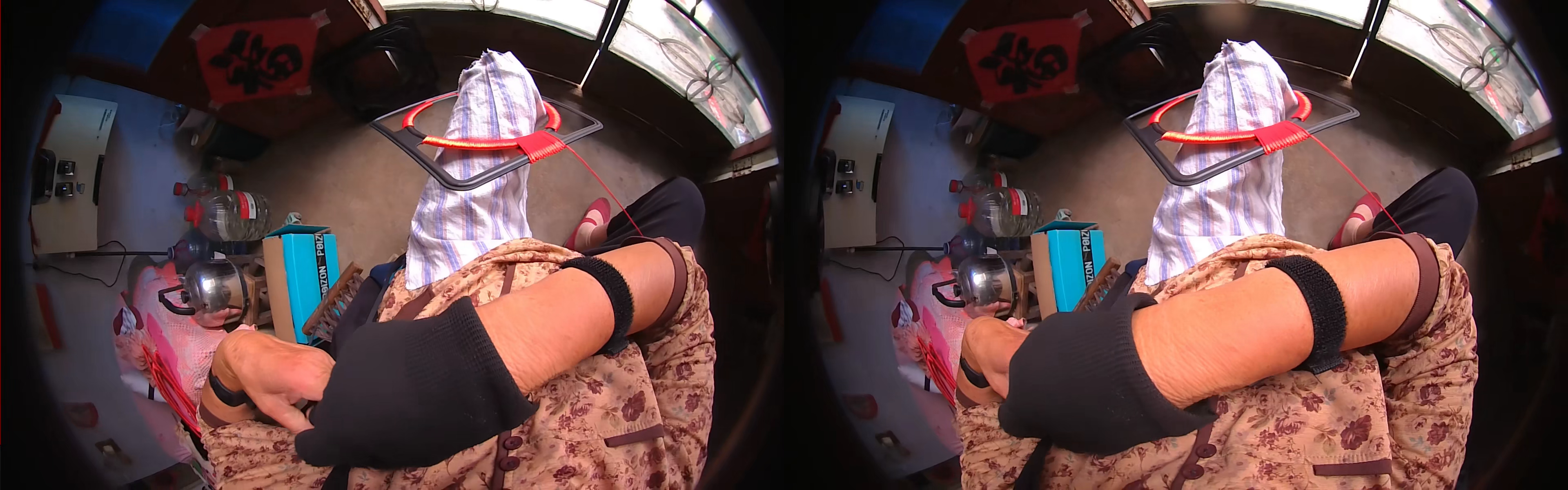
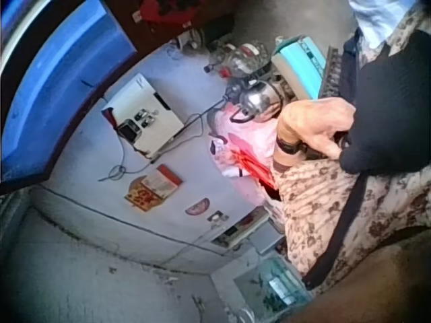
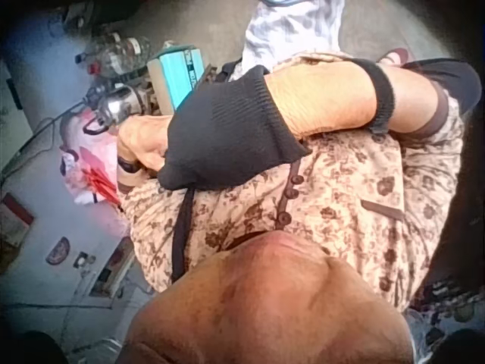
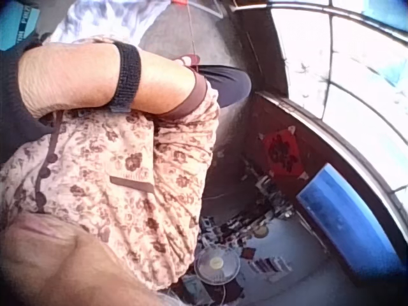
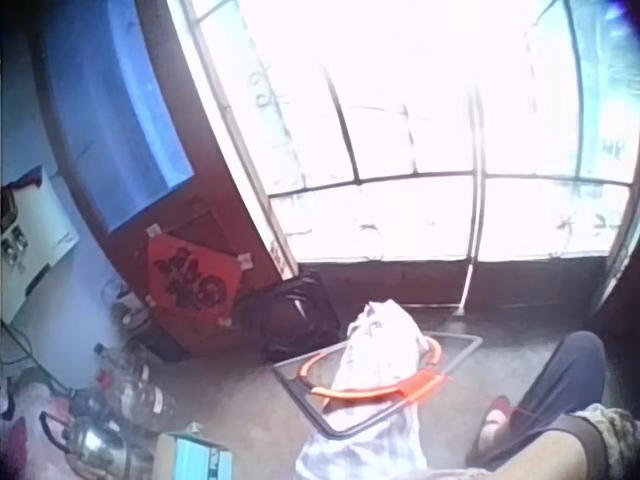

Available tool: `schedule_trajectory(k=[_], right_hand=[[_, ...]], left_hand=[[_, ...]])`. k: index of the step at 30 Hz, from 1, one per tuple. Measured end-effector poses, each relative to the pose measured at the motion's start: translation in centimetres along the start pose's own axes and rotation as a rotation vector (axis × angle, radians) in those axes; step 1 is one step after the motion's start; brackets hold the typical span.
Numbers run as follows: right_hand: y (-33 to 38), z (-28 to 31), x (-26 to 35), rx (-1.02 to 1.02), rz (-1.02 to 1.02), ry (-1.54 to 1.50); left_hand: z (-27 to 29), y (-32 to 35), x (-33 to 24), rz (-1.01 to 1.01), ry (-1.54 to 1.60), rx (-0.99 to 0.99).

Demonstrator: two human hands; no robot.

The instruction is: Wrapping a square plastic frame with red cord to create a woven furniture component.

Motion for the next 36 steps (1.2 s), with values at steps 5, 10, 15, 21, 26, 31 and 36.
schedule_trajectory(k=[5, 10, 15, 21, 26, 31, 36], right_hand=[[0.5, -1.5, -0.7, -0.035, -0.190, -0.475], [1.3, -2.9, -3.1, -0.104, -0.523, -0.841], [3.4, -5.9, -4.6, 0.321, -0.822, -1.003], [3.8, -7.6, -4.7, 0.353, -0.933, -1.145], [5.0, -8.7, -4.1, 0.248, -0.974, -1.163], [5.2, -10.5, -2.5, 0.414, -0.843, -1.342], [4.7, -11.4, -1.2, 0.520, -0.710, -1.425]], left_hand=[[0.2, -0.3, 1.6, 0.070, 0.197, 0.087], [1.3, -0.6, 1.9, 0.035, 0.133, 0.064], [2.1, -0.1, 0.5, 0.068, 0.054, 0.070], [2.7, -0.2, -1.0, 0.092, -0.093, 0.010], [2.0, -0.3, -0.4, 0.268, -0.017, 0.089], [2.5, -0.5, -1.7, 0.214, -0.203, -0.078], [2.6, 0.2, -2.4, 0.257, -0.342, -0.178]])
Point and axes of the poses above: each hand's wrist, its own y-axis away from the middle knuckle, its own z-axis out of the back of the hand, x = y × z, the point moved 8 cm from there along -y, towards the middle knuckle, and after that the axes turned 1 degree about z, right-handed, at the moved point
